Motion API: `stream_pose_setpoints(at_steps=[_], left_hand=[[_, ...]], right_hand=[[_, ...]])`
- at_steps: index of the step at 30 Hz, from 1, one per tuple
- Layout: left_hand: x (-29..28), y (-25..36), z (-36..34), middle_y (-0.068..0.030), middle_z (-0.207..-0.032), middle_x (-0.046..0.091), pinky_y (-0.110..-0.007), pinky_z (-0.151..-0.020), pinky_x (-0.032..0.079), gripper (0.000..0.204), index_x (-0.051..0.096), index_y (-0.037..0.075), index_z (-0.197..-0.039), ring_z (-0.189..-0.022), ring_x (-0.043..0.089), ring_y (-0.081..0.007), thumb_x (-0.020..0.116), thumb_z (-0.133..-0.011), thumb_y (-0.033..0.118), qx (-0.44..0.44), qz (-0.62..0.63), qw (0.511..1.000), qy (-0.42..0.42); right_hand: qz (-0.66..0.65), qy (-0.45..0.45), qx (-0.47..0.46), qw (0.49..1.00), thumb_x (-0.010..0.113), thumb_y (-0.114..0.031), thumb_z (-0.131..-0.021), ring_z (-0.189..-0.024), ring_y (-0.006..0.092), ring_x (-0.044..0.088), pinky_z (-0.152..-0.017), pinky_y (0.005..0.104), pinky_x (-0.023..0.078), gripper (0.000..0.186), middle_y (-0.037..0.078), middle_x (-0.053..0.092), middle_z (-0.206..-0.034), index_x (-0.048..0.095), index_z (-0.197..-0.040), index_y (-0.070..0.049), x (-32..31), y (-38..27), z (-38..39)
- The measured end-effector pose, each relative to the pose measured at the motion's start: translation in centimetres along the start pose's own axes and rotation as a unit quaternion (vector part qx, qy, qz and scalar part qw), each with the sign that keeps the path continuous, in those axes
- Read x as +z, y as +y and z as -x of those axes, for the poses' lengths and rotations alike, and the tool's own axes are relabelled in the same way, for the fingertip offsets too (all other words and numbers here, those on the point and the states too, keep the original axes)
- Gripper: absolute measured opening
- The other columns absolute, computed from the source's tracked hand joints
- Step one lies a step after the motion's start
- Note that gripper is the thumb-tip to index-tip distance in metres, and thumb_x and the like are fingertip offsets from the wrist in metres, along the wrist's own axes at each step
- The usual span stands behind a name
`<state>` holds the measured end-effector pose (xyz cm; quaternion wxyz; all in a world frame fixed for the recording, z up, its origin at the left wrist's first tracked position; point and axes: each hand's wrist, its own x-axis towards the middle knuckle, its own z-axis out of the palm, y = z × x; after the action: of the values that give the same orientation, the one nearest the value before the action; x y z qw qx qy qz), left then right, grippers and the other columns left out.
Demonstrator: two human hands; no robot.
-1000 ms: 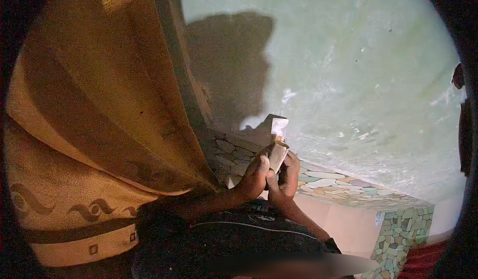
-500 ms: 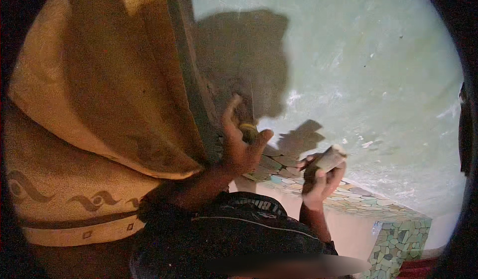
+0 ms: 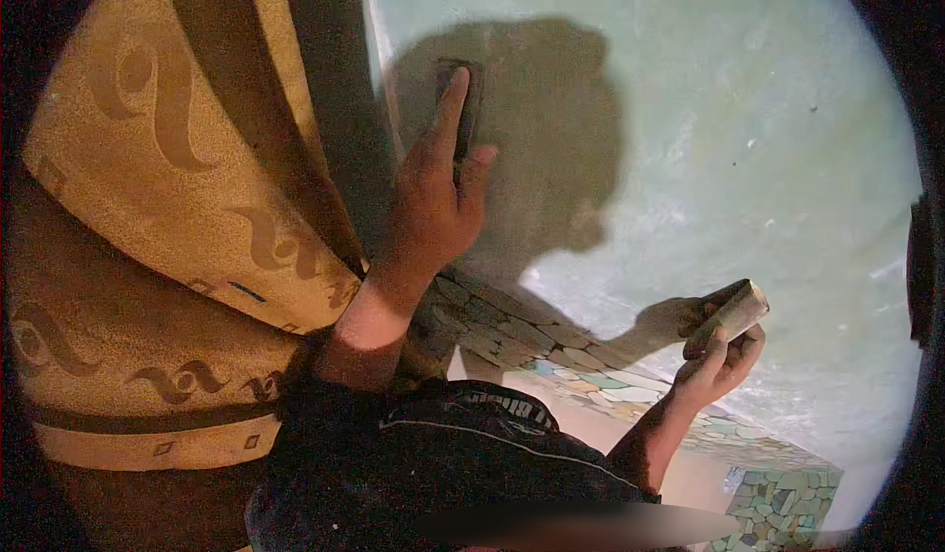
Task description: The person is patching and smoothing a wall using a putty knife and a small piece of material.
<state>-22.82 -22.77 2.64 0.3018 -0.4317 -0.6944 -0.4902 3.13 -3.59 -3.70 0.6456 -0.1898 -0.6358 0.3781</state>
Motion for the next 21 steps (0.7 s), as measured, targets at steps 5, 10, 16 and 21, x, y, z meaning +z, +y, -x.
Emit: stream_pose_setpoints(at_steps=[5, 10, 16, 21], left_hand=[[-0.5, -0.4, -0.6, -0.0247, -0.13, 0.054, -0.046, -0.093, 0.046, 0.052, 0.035, 0.011, -0.146, -0.112, 0.057, -0.0438, 0.051, -0.098, 0.02, -0.012, 0.004, 1.0, 0.009], [-0.7, -0.5, -1.3, -0.0241, -0.13, 0.055, -0.043, -0.096, 0.046, 0.046, 0.041, 0.009, -0.142, -0.117, 0.054, -0.0433, 0.05, -0.098, 0.017, 0.08, -0.02, 0.996, 0.028], [-1.7, 1.2, -2.2, -0.0249, -0.13, 0.054, -0.044, -0.097, 0.045, 0.045, 0.043, 0.008, -0.141, -0.12, 0.053, -0.0425, 0.05, -0.098, 0.015, 0.051, -0.027, 0.998, 0.002], [-1.1, 1.3, -2.5, -0.0251, -0.129, 0.055, -0.044, -0.099, 0.043, 0.045, 0.042, 0.008, -0.142, -0.12, 0.052, -0.0434, 0.048, -0.099, 0.018, -0.009, 0.038, 0.999, -0.011]], right_hand=[[-0.018, 0.002, 0.007, 1.0, 0.068, -0.034, -0.081, -0.084, 0.0181, 0.056, -0.072, 0.0304, 0.047, 0.049, 0.01, 0.058, -0.094, 0.048, -0.111, -0.001, -0.6, 1.2, -0.5], [-0.03, 0.034, 0.007, 0.999, 0.071, -0.037, -0.078, -0.083, 0.0178, 0.055, -0.073, 0.0309, 0.047, 0.052, 0.008, 0.056, -0.096, 0.048, -0.109, -0.001, 0.1, 1.3, -0.5], [-0.03, 0.029, 0.024, 0.999, 0.073, -0.039, -0.076, -0.085, 0.018, 0.054, -0.076, 0.0323, 0.047, 0.057, 0.008, 0.054, -0.097, 0.047, -0.111, -0.002, -0.4, 1.7, -0.4], [-0.032, 0.041, 0.012, 0.999, 0.073, -0.039, -0.075, -0.087, 0.0182, 0.054, -0.076, 0.0324, 0.047, 0.059, 0.008, 0.053, -0.099, 0.047, -0.112, -0.002, -0.2, 2.1, -0.5]])
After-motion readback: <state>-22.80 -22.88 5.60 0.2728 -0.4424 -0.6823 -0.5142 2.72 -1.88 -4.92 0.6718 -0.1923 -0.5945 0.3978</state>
